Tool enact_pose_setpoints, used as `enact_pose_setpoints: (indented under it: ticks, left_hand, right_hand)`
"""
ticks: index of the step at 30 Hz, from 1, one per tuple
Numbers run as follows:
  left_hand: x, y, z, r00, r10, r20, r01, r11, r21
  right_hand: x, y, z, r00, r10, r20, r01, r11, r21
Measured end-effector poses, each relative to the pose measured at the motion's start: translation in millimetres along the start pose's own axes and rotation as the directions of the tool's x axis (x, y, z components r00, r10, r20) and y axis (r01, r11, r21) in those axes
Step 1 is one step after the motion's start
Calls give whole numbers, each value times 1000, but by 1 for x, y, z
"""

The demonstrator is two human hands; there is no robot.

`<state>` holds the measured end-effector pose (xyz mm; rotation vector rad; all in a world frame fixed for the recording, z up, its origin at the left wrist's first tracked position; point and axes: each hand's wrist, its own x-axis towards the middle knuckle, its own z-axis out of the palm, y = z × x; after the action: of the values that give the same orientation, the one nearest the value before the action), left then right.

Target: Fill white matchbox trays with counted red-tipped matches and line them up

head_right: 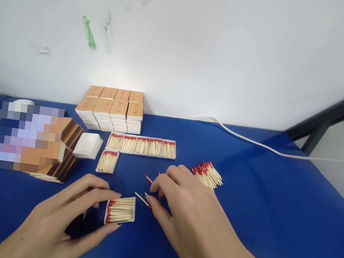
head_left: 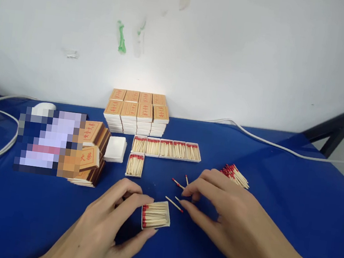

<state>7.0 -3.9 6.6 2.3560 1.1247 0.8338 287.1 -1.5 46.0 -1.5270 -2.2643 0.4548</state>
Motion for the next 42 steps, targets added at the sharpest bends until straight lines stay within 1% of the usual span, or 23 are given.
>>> enact_pose_setpoints:
  ticks: [3, 7, 10, 13, 15, 19, 22, 26, 29, 33, 35, 38, 42]
  left_hand:
    - [0, 0, -1, 1000, 20, -3, -19, 1000, 11]
    - [-2, -1, -1, 999, 38, -1, -38, 999, 25]
    - [-4, -2, 0, 999, 40, 2, -40, 999, 24]
    - [-5, -3, 0, 999, 48, 7, -48, 998, 29]
    - [-6, -2, -1, 999, 52, 10, -53, 998, 32]
    - [-5, -1, -1, 998, 55, 17, -56, 998, 36]
    - [-4, -1, -1, 998, 58, 9, -58, 998, 32]
    - [-3, 0, -1, 999, 40, 18, -40, 999, 33]
    - [-4, 0, 0, 999, 32, 13, -32, 999, 22]
    - [-5, 0, 2, 1000, 25, 17, -25, 1000, 10]
    - [-5, 0, 2, 1000, 19, 17, -19, 1000, 11]
    - [-5, 0, 3, 1000, 18, 11, -19, 1000, 11]
    - [-3, 1, 0, 1000, 22, 14, -23, 1000, 17]
  right_hand:
    - [-3, 1, 8, 999, 34, 34, -33, 999, -12]
    - [-5, 0, 17, 996, 62, 59, -63, 998, 24]
    - [-5, -2, 19, 996, 81, 42, -83, 996, 45]
    - [-2, -4, 21, 990, 142, 22, -143, 986, 87]
    - [0, -6, 22, 983, 177, 37, -181, 975, 128]
    - [0, -10, 24, 977, 197, 77, -208, 963, 173]
    - [-2, -11, 26, 980, 187, 61, -195, 967, 164]
    - [-4, -9, 26, 996, 72, 50, -78, 987, 140]
    - [-6, -6, 23, 999, 0, 44, -3, 997, 72]
    - [-9, -3, 18, 997, -52, 56, 54, 998, -36]
    - [-11, -1, 17, 997, -36, 65, 38, 998, -41]
    - [-10, -1, 18, 997, 31, 66, -31, 999, 8]
    - [-4, -4, 12, 992, 124, -1, -123, 988, 96]
